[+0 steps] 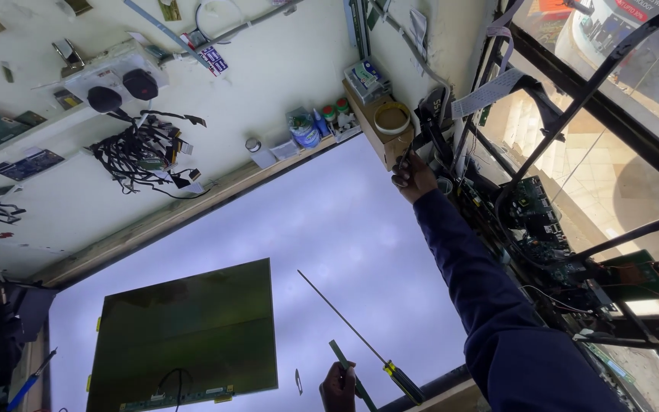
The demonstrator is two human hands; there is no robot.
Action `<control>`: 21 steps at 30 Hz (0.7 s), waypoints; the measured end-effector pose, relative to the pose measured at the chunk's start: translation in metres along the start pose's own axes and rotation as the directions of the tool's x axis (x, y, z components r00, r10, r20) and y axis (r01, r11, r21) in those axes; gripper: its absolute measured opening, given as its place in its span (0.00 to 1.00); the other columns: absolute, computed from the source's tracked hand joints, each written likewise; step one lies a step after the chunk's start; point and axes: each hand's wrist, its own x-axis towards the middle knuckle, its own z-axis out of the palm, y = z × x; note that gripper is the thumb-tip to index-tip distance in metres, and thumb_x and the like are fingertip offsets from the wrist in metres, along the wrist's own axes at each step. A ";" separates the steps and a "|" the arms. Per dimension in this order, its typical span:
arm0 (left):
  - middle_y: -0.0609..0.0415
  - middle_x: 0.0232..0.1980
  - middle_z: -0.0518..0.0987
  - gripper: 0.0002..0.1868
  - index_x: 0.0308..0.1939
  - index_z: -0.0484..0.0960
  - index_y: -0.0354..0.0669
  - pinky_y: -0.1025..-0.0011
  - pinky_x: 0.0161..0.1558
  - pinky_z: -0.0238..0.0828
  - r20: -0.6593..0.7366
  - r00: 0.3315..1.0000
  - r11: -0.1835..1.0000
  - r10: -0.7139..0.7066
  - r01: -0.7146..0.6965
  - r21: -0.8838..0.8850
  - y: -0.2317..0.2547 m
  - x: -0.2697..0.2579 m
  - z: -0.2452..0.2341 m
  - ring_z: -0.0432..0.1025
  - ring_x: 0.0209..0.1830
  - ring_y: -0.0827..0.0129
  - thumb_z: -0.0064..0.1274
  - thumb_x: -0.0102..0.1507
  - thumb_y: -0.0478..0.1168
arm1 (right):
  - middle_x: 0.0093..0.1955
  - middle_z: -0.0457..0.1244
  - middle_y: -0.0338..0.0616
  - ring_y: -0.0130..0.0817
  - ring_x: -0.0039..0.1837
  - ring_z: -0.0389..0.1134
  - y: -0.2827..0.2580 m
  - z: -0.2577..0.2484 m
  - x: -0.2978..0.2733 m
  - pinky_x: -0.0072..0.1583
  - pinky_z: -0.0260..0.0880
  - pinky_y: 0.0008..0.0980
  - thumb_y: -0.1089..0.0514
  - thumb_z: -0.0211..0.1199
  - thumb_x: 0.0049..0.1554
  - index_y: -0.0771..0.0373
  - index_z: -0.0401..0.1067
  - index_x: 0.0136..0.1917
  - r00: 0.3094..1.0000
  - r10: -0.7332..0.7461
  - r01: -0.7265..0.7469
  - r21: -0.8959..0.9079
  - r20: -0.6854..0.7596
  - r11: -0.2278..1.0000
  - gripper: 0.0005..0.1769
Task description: Inspecting and organizing delicate electronic components on a light table during a screen repair process.
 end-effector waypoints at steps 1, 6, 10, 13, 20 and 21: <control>0.57 0.12 0.74 0.09 0.28 0.86 0.43 0.77 0.16 0.75 -0.004 1.000 1.000 0.004 -0.004 -0.002 -0.002 0.002 0.001 0.70 0.08 0.73 0.50 0.57 0.36 | 0.32 0.54 0.34 0.23 0.28 0.49 -0.001 0.002 0.003 0.27 0.48 0.21 0.50 0.53 0.63 0.56 0.63 0.39 1.000 0.001 -0.001 0.000 0.006 1.000 0.13; 0.56 0.10 0.75 0.09 0.27 0.85 0.43 0.78 0.15 0.73 -0.007 1.000 0.999 0.020 -0.020 0.030 -0.006 0.003 0.001 0.73 0.07 0.72 0.49 0.57 0.37 | 0.37 0.53 0.37 0.26 0.31 0.50 -0.007 0.000 0.015 0.31 0.51 0.24 0.53 0.55 0.64 0.57 0.69 0.49 0.975 -0.103 0.057 0.229 0.196 0.972 0.07; 0.57 0.10 0.75 0.09 0.28 0.86 0.45 0.78 0.14 0.73 0.003 1.000 0.998 0.009 -0.009 0.055 -0.009 0.005 0.002 0.73 0.07 0.74 0.49 0.57 0.39 | 0.36 0.53 0.36 0.26 0.31 0.50 -0.011 0.017 0.026 0.32 0.51 0.23 0.54 0.56 0.63 0.57 0.71 0.45 0.981 -0.130 0.083 0.296 0.145 0.952 0.07; 0.57 0.09 0.75 0.10 0.28 0.87 0.46 0.79 0.15 0.70 -0.012 1.000 0.995 -0.007 0.008 0.102 -0.005 0.004 0.001 0.71 0.07 0.75 0.49 0.57 0.39 | 0.35 0.54 0.37 0.27 0.30 0.50 -0.014 0.012 0.042 0.31 0.51 0.25 0.54 0.55 0.63 0.58 0.70 0.46 0.976 -0.189 0.133 0.398 0.105 0.908 0.08; 0.59 0.10 0.76 0.09 0.29 0.86 0.47 0.79 0.16 0.71 -0.013 1.000 0.996 0.012 -0.011 0.091 -0.017 0.007 0.002 0.71 0.08 0.76 0.50 0.56 0.40 | 0.33 0.57 0.38 0.26 0.27 0.49 -0.021 -0.010 0.066 0.29 0.47 0.25 0.60 0.55 0.59 0.59 0.68 0.40 0.979 -0.182 0.204 0.487 -0.092 0.849 0.06; 0.59 0.10 0.76 0.09 0.29 0.86 0.46 0.79 0.16 0.71 -0.009 0.999 0.996 0.037 -0.036 0.080 -0.017 0.007 0.002 0.72 0.08 0.76 0.50 0.56 0.40 | 0.32 0.60 0.40 0.25 0.26 0.51 -0.021 -0.011 0.066 0.28 0.48 0.24 0.59 0.55 0.61 0.60 0.67 0.38 0.968 -0.190 0.245 0.450 -0.164 0.859 0.09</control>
